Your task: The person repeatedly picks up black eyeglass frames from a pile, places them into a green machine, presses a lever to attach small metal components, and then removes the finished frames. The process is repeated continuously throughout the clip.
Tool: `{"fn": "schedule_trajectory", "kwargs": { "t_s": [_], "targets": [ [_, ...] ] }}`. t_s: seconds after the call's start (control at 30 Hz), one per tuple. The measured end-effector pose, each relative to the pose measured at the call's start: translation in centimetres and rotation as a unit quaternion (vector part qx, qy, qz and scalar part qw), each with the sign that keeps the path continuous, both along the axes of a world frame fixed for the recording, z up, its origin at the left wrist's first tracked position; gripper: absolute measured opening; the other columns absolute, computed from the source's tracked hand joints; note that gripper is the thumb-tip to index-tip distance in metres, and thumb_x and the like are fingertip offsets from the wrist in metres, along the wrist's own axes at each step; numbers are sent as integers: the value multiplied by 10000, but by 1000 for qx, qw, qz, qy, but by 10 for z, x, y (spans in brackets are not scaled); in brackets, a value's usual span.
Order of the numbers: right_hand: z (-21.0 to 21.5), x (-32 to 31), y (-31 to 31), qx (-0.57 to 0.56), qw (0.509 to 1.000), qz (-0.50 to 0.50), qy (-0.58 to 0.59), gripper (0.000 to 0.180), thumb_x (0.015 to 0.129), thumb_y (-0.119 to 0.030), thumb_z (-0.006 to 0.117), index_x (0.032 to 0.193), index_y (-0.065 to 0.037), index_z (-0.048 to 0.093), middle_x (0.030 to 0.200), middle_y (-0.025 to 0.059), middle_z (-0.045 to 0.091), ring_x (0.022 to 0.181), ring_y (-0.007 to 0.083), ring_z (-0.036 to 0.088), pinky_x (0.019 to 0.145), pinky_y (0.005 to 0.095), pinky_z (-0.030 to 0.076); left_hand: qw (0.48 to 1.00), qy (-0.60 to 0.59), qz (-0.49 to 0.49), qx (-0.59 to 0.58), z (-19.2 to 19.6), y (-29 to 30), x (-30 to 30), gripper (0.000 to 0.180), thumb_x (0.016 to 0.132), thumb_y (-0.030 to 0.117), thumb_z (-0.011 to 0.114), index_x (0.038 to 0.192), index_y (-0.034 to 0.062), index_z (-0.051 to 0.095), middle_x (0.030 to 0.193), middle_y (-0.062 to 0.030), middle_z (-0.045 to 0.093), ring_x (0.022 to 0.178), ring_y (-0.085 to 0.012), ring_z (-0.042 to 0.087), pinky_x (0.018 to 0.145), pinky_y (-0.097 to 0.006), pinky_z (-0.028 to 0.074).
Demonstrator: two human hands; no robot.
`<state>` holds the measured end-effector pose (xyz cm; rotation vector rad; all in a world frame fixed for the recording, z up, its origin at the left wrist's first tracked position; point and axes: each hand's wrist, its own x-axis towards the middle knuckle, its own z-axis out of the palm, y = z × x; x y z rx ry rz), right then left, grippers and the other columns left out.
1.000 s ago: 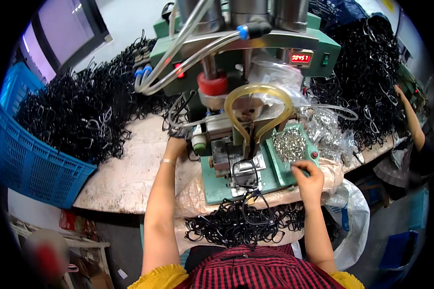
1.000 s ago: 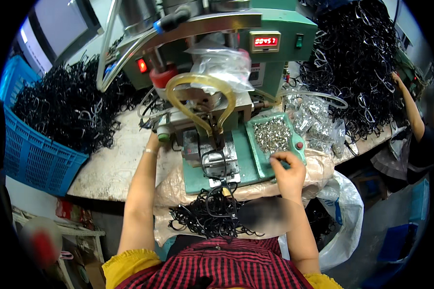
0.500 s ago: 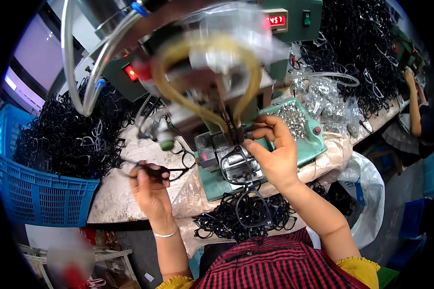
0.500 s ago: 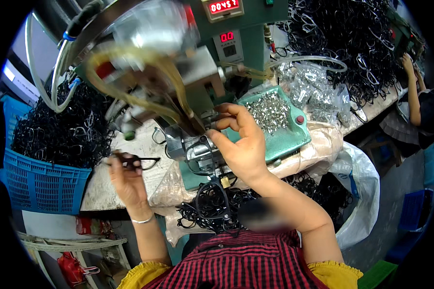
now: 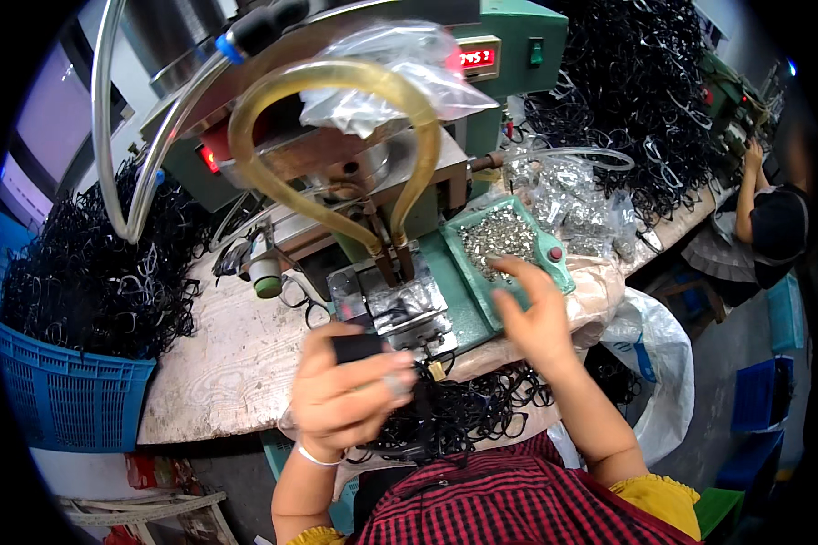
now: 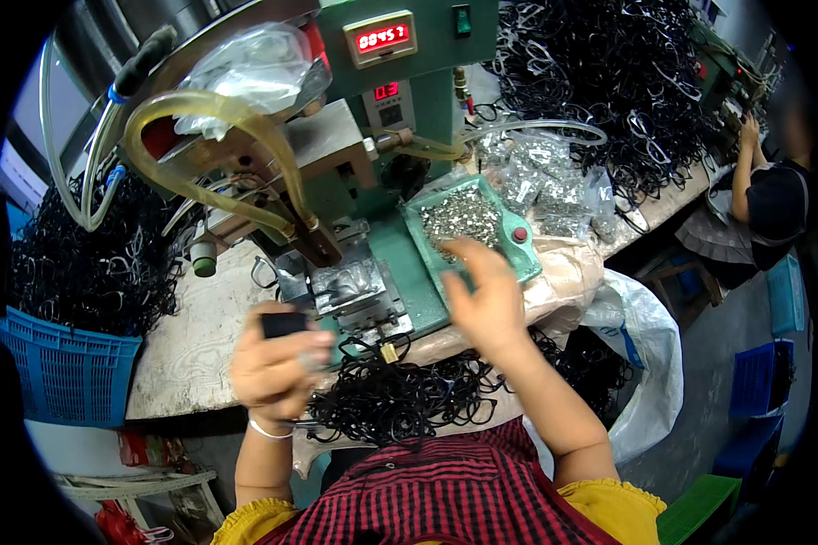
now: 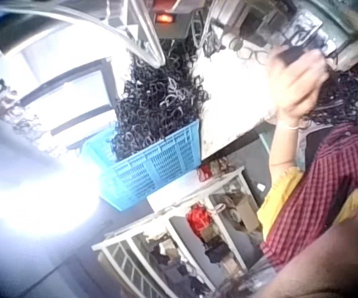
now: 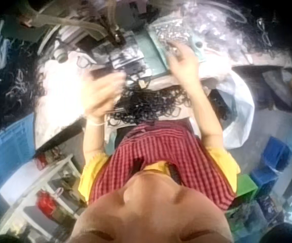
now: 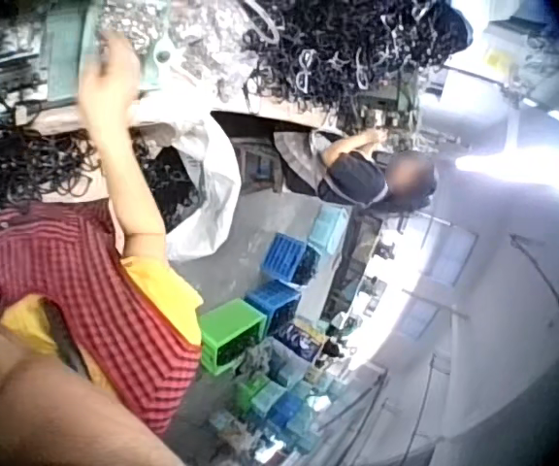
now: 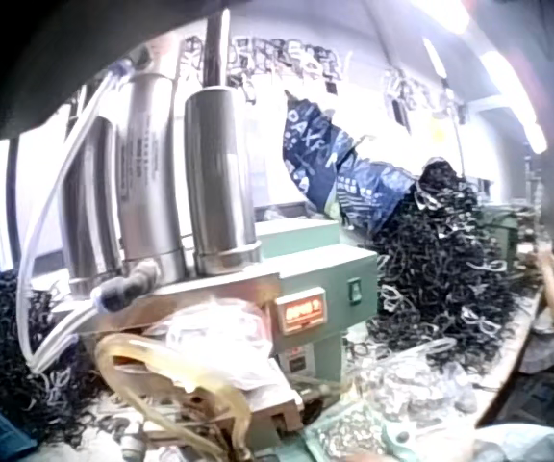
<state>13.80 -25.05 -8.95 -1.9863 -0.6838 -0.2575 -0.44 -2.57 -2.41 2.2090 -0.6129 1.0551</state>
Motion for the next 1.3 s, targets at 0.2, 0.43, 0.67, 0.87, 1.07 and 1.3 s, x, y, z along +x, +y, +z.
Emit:
{"fn": "schedule_trajectory", "kwargs": {
  "t_s": [0.2, 0.43, 0.67, 0.87, 1.07, 1.3],
  "targets": [
    [-30, 22, -22, -10, 998, -59, 10, 323, 823, -108, 657, 1135, -27, 667, 1067, 184, 703, 1021, 355, 662, 910, 411, 505, 997, 27, 3, 66, -16, -15, 14, 225, 719, 129, 828, 924, 135, 736, 984, -48, 749, 820, -246, 683, 866, -472, 518],
    [-39, 36, -32, -54, 996, -63, 20, 178, 787, -88, 679, 956, -36, 672, 952, 145, 677, 932, 345, 646, 856, 413, 501, 998, 52, 0, 41, -14, -15, 13, 184, 752, 143, 816, 915, 108, 740, 967, -63, 750, 800, -239, 683, 872, -484, 509],
    [-43, 26, -13, -170, 969, -151, -99, 93, 744, -106, 727, 790, -52, 668, 901, 99, 647, 913, 330, 609, 805, 432, 484, 994, 62, 75, 57, -25, -31, -8, 267, 802, 196, 791, 1030, 87, 702, 1062, -103, 729, 976, -309, 696, 1022, -542, 472],
    [-51, 26, -14, -113, 975, -166, -95, 66, 772, -113, 707, 788, -61, 669, 807, 119, 677, 782, 332, 649, 725, 429, 510, 918, -10, 395, -23, -55, 47, -45, 292, 907, 130, 679, 1171, 11, 640, 1205, -163, 663, 1098, -337, 620, 978, -446, 479],
    [-52, 38, 2, -59, 982, -173, -53, 118, 812, -102, 693, 920, -55, 694, 875, 135, 699, 859, 307, 669, 779, 394, 512, 890, 216, 333, 225, -141, 182, 14, 393, 754, -52, 590, 1133, 32, 644, 941, -165, 616, 875, -373, 569, 799, -459, 473],
    [-37, 18, -21, 10, 994, -103, 28, 121, 800, -24, 706, 921, -18, 720, 910, 111, 714, 884, 262, 674, 824, 347, 510, 886, 219, 400, 83, -128, 176, 4, 331, 828, 39, 541, 1144, 31, 637, 900, -176, 566, 839, -390, 575, 729, -479, 477]
  ]
}}
